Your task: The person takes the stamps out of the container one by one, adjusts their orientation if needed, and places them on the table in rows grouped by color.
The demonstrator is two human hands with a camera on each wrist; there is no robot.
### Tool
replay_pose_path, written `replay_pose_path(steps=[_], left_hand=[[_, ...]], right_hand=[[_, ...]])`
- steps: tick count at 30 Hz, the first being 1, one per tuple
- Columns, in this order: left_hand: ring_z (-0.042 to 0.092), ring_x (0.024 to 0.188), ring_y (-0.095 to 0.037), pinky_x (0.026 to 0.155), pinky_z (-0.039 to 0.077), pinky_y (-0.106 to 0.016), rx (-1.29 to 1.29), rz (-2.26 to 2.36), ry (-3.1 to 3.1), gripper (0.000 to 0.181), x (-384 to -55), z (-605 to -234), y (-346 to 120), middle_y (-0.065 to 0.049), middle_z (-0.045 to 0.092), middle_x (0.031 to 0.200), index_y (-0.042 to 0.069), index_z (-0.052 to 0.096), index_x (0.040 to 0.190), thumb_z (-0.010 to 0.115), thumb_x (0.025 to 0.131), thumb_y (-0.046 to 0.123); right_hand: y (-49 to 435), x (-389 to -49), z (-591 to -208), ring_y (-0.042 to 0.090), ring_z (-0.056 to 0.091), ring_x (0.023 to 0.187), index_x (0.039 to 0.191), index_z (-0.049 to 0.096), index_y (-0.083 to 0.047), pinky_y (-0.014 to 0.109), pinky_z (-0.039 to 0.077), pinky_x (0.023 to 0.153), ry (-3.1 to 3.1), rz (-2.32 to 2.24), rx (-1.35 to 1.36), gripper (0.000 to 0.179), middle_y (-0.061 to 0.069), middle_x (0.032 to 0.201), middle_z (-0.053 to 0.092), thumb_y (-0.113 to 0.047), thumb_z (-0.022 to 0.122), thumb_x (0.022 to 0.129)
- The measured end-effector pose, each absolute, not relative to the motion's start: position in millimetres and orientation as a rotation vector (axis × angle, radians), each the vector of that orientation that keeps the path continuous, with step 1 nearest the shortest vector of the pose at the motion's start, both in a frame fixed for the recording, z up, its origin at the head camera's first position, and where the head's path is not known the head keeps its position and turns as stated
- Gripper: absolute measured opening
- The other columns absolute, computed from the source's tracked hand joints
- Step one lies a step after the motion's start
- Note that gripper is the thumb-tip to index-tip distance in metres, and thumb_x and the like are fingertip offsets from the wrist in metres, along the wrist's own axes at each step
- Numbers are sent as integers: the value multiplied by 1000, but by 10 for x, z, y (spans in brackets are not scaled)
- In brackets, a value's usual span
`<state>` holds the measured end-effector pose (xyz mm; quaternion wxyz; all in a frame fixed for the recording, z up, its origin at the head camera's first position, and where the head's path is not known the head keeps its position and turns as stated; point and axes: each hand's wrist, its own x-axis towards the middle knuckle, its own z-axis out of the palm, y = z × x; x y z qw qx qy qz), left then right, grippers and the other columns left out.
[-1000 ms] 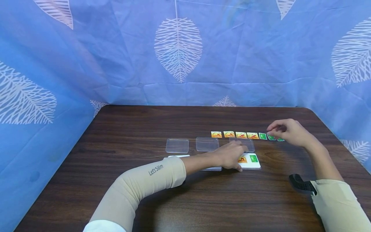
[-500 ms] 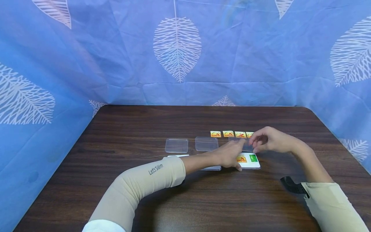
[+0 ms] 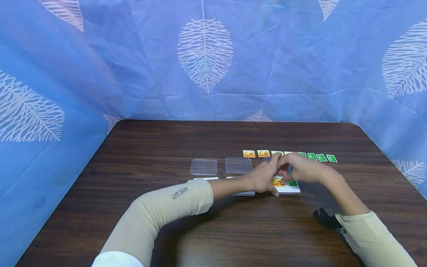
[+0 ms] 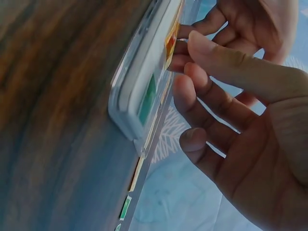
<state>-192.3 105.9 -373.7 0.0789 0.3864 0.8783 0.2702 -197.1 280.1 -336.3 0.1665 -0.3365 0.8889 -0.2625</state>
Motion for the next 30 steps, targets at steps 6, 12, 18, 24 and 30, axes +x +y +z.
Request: replay_pose_path(steps=[6, 12, 18, 24, 30], left_hand=[[55, 86, -2, 72, 42, -12, 1103, 845, 2644, 109, -1904, -3735, 1051, 3, 58, 110, 13, 22, 140, 92, 56, 23], [53, 66, -4, 65, 41, -12, 1091, 871, 2632, 111, -1900, -3735, 1036, 1, 61, 106, 12, 20, 142, 92, 58, 22], [52, 62, -4, 61, 41, -12, 1097, 887, 2624, 111, -1903, -3729, 1028, 1, 61, 93, 11, 20, 142, 91, 58, 23], [51, 60, -6, 56, 41, -14, 1081, 888, 2632, 113, -1909, -3724, 1023, 1, 57, 79, 10, 20, 143, 92, 57, 24], [51, 62, -6, 55, 40, -14, 1073, 894, 2626, 113, -1918, -3739, 1018, 2, 55, 78, 9, 20, 143, 92, 57, 24]], right_hand=[[2760, -1942, -3362, 14, 54, 76, 91, 68, -9, 31, 49, 66, 2583, -664, -959, 22, -2, 86, 61, 0, 77, 74], [2704, -1946, -3371, 15, 53, 76, 90, 67, -12, 31, 47, 67, 2587, -594, -932, 21, -3, 85, 60, -7, 80, 74], [2664, -1952, -3365, 16, 50, 71, 88, 66, -11, 29, 44, 63, 2558, -599, -896, 19, -2, 80, 59, -4, 79, 75], [2648, -1963, -3369, 15, 49, 71, 90, 67, -10, 30, 42, 62, 2551, -590, -857, 20, -3, 80, 59, -1, 77, 76], [2635, -1960, -3370, 16, 51, 74, 94, 65, -9, 31, 43, 63, 2541, -589, -819, 24, -2, 84, 59, 2, 75, 76]])
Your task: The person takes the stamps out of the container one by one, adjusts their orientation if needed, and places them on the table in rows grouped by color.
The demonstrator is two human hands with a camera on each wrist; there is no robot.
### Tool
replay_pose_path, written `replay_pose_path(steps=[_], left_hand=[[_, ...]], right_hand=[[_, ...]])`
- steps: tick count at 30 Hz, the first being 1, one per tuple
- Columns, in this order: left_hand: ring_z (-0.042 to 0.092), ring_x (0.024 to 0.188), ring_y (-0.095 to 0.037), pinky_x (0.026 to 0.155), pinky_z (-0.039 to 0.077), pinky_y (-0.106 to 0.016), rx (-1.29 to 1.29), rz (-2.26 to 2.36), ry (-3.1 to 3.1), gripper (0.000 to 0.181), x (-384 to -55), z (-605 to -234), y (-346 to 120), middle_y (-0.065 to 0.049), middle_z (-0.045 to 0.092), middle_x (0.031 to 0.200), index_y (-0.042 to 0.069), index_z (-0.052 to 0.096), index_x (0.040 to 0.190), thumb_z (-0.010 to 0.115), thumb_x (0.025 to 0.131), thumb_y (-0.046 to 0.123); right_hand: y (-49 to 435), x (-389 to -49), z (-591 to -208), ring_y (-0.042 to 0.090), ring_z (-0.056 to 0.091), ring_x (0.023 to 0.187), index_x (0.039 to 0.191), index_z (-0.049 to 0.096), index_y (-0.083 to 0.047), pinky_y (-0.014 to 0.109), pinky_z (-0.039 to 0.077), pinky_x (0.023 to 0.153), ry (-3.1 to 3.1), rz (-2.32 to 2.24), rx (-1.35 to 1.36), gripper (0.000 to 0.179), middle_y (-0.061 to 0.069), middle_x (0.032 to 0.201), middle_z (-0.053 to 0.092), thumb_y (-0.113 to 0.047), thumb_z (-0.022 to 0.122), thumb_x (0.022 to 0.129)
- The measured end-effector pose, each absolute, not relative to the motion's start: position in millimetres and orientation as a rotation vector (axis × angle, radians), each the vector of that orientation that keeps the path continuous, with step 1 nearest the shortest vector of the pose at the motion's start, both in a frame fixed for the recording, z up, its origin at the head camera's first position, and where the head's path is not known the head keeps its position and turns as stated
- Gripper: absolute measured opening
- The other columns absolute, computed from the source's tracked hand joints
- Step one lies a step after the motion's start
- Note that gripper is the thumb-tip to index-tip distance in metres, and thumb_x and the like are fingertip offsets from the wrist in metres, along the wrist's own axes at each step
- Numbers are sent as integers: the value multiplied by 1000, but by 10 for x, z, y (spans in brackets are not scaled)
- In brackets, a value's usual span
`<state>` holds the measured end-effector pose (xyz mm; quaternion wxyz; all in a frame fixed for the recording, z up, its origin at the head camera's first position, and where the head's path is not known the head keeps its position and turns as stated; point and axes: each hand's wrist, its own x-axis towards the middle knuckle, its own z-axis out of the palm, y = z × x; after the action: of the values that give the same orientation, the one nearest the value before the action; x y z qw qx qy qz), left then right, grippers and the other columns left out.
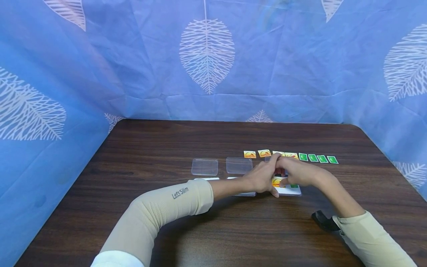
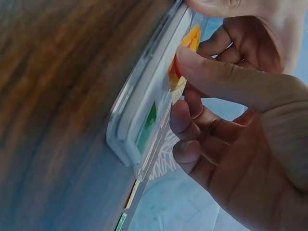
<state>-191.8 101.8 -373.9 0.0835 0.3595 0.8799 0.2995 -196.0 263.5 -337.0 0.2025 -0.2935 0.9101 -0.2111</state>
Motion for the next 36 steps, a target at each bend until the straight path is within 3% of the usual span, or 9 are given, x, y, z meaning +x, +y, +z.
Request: replay_pose_path(steps=[12, 25, 36], left_hand=[[50, 61, -5, 53, 40, -15, 1088, 895, 2611, 117, -1929, -3751, 1018, 2, 55, 76, 9, 17, 145, 92, 56, 24], [47, 62, -6, 52, 38, -15, 1151, 888, 2595, 113, -1932, -3756, 1010, 2, 55, 79, 10, 18, 142, 92, 57, 24], [49, 67, -6, 56, 39, -14, 1165, 894, 2585, 115, -1932, -3755, 1011, 4, 54, 84, 9, 16, 143, 92, 58, 24]], right_hand=[[2618, -1917, -3365, 16, 48, 72, 93, 62, -10, 30, 42, 62, 2588, -538, -799, 23, -2, 81, 54, -1, 75, 77], [2636, -1920, -3350, 12, 47, 70, 82, 62, -11, 30, 41, 64, 2638, -536, -855, 17, -4, 76, 53, 6, 64, 85], [2767, -1988, -3407, 11, 50, 71, 85, 65, -12, 28, 45, 65, 2553, -695, -954, 20, -5, 78, 56, 7, 61, 86]])
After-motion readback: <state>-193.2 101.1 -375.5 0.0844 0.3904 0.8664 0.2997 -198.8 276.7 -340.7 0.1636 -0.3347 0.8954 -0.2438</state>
